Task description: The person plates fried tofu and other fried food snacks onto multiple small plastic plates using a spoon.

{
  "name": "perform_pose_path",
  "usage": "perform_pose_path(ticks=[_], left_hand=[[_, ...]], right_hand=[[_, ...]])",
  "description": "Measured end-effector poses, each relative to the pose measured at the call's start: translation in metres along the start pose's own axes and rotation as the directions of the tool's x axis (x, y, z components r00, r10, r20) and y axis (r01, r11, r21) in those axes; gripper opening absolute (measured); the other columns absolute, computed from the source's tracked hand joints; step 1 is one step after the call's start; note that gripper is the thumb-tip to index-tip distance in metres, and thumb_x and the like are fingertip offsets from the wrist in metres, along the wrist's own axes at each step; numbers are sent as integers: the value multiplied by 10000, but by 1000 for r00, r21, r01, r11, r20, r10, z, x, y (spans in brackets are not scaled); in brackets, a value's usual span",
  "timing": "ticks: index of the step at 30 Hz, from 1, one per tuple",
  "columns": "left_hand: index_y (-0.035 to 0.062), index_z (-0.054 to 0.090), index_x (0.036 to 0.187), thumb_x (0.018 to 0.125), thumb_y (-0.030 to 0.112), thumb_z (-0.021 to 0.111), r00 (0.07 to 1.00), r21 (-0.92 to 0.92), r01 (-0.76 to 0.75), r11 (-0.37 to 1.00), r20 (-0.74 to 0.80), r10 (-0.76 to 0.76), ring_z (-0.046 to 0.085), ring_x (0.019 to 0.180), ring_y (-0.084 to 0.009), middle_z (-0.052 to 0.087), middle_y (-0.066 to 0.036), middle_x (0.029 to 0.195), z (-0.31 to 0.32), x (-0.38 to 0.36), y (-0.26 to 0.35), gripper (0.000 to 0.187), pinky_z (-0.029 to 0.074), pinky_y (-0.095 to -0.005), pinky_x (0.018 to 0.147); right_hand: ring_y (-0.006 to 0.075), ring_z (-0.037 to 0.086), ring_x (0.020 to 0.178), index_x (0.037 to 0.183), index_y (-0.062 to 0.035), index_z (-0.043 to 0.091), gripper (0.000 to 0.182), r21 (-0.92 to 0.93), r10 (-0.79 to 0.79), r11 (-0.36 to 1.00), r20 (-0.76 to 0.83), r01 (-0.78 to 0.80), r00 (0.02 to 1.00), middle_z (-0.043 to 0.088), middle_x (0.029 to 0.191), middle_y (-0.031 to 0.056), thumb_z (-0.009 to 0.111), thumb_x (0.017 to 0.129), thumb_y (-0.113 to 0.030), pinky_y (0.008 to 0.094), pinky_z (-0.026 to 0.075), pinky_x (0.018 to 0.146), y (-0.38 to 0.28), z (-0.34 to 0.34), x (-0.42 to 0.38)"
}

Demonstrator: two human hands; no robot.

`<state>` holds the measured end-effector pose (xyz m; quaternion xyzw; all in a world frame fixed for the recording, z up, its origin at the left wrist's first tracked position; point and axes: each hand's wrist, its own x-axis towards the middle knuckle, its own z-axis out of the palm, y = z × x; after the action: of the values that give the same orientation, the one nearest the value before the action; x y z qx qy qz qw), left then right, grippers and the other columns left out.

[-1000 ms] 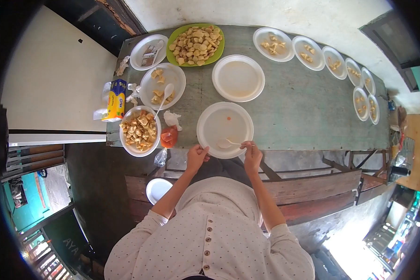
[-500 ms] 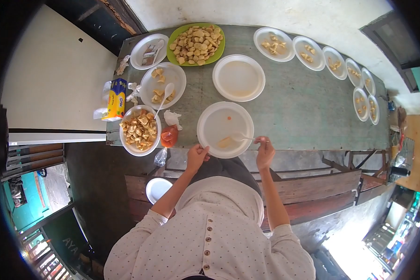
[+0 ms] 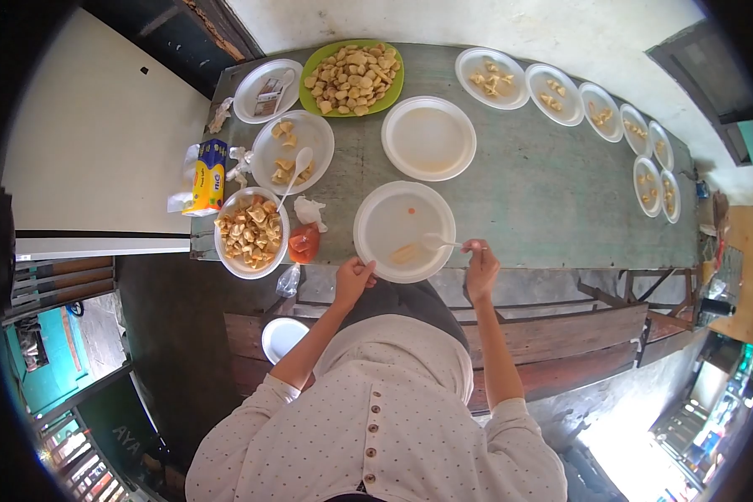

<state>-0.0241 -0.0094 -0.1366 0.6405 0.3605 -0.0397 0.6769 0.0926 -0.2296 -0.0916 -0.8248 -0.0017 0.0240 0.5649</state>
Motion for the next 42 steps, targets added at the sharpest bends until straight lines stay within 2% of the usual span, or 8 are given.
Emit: perform_pose_path(ticks=[6, 16, 22, 31, 33, 38, 41, 42], left_hand=[[-14, 516, 713, 819, 142, 592, 1000, -22, 8, 1000, 3, -8, 576, 500, -97, 620, -82, 617, 0, 0, 0, 203, 473, -217, 463], [-18, 526, 724, 816, 141, 594, 1000, -18, 9, 1000, 8, -9, 576, 499, -98, 619, -78, 616, 0, 0, 1, 196, 475, -216, 463], [-18, 528, 724, 814, 139, 597, 1000, -26, 18, 1000, -3, -18, 579, 501, -101, 619, -83, 618, 0, -1, 3, 193, 478, -220, 463], [-17, 532, 728, 819, 152, 594, 1000, 2, 9, 1000, -1, -9, 578, 496, -97, 622, -79, 614, 0, 0, 2, 201, 476, -215, 463], [-17, 538, 737, 821, 152, 592, 1000, 1, 5, 1000, 2, -5, 576, 496, -96, 625, -81, 628, 0, 0, 1, 196, 476, -213, 459], [-8, 564, 779, 842, 209, 564, 999, -68, 52, 996, 10, -52, 580, 534, -92, 636, -75, 676, 6, -22, -1, 226, 478, -217, 491], [1, 578, 794, 857, 276, 536, 929, 38, 153, 987, 336, -157, 585, 579, -107, 634, -70, 685, 7, -40, -6, 286, 467, -242, 536], [2, 580, 796, 857, 292, 529, 909, 202, -9, 979, 409, -76, 582, 584, -123, 628, -79, 676, 2, -42, -4, 301, 457, -255, 550]], right_hand=[[25, 366, 502, 779, -36, 588, 269, 33, -13, 999, 186, 7, 982, 573, 644, -4, 410, 915, -184, 183, 306, 470, 7, 24, -21], [51, 342, 482, 768, -29, 580, 266, -43, -95, 995, -43, 93, 995, 544, 636, 4, 416, 910, -182, 215, 292, 446, -3, -5, 18], [50, 354, 488, 765, -19, 578, 278, 77, -103, 993, 235, 87, 967, 543, 638, 7, 417, 915, -188, 213, 300, 449, 4, 8, 6], [28, 324, 476, 778, -19, 580, 289, -56, -216, 975, -26, 214, 976, 554, 640, 9, 416, 919, -211, 196, 252, 423, 0, -3, 24], [54, 367, 495, 789, -14, 572, 270, 18, -30, 999, 104, 29, 994, 562, 659, 21, 414, 914, -195, 212, 309, 458, 1, -1, 15], [40, 358, 481, 815, -31, 559, 285, 303, 165, 940, 7, -159, 986, 551, 658, 25, 422, 918, -260, 189, 278, 433, 0, 0, 7], [47, 364, 469, 851, -47, 544, 276, 516, 301, 826, -66, -226, 951, 542, 682, 29, 445, 908, -299, 185, 267, 421, 1, -8, 7], [55, 367, 463, 871, -55, 536, 274, 599, 353, 767, -90, -233, 931, 537, 698, 32, 461, 899, -317, 187, 263, 416, 2, -10, 7]])
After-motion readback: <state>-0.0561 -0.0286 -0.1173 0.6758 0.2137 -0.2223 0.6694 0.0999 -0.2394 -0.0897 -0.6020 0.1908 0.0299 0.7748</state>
